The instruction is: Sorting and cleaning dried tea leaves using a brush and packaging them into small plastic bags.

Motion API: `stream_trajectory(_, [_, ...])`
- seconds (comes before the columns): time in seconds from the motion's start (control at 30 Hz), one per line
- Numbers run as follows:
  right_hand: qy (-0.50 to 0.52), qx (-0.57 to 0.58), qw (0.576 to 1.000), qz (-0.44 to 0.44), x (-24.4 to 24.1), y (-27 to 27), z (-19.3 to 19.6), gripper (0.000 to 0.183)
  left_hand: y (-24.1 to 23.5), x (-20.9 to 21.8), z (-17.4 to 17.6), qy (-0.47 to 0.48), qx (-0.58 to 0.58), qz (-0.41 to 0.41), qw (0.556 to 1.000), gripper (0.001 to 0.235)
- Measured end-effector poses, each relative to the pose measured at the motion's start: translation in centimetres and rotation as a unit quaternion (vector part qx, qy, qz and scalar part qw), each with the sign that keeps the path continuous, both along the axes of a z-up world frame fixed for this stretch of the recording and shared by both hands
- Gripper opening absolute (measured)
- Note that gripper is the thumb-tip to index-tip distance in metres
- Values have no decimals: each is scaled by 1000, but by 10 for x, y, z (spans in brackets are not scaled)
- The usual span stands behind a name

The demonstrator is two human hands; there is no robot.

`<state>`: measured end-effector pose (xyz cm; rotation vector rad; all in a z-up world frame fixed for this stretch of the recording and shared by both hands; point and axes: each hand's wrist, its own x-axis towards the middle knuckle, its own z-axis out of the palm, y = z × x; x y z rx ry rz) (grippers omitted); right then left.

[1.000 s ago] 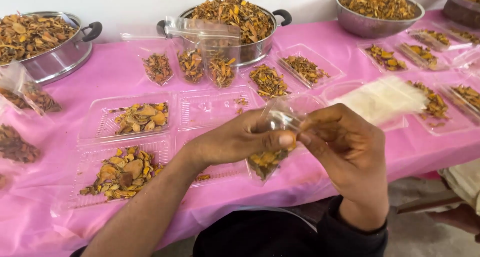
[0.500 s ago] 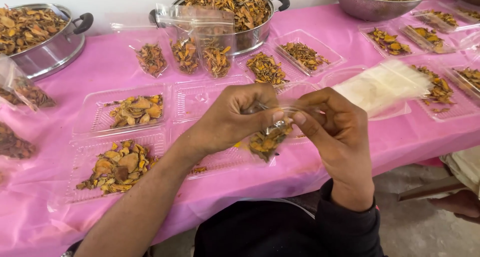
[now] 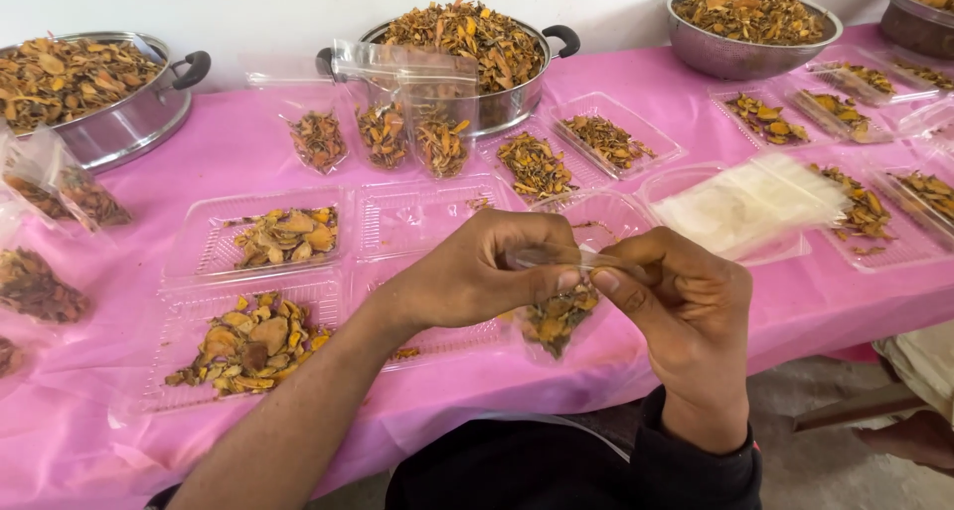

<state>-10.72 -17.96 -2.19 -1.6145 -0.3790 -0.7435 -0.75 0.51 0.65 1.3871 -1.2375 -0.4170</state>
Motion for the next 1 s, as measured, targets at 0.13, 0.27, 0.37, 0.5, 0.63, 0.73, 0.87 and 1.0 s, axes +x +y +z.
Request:
stream_trajectory(0.13, [-5,1,1000,-12,4,-1,-4,7,-3,-4,0,22,-19,-20,999,15])
stream_trajectory(0.27, [-24,-2,1000,16,5,2,-8,12,-6,-10,-4,16,-13,12,1000,24])
stream_trajectory(0.37, [4,56,998,18,12,-1,-19,8,-5,-10,-1,8,-29,13,999,27])
stream_trajectory(0.5, [20,84,996,31,12,5,-11,11,-4,-6,-1,19,-46,23,999,16])
stream_trajectory(0.63, [-9,133,985,108,13,8,-13,13,-1,-3,-3,30,-50,-20,998,21])
stream_trajectory(0.73, [-4,156,983,97,10,8,-12,12,-1,-6,1,50,-50,-63,996,21])
stream_trajectory(0.87, [-7,129,989,73,6,10,-11,11,-1,-2,0,36,-31,-71,996,21])
stream_trajectory(1.0, [8,122,992,43,6,10,-11,14,0,-5,3,8,-41,-72,997,22])
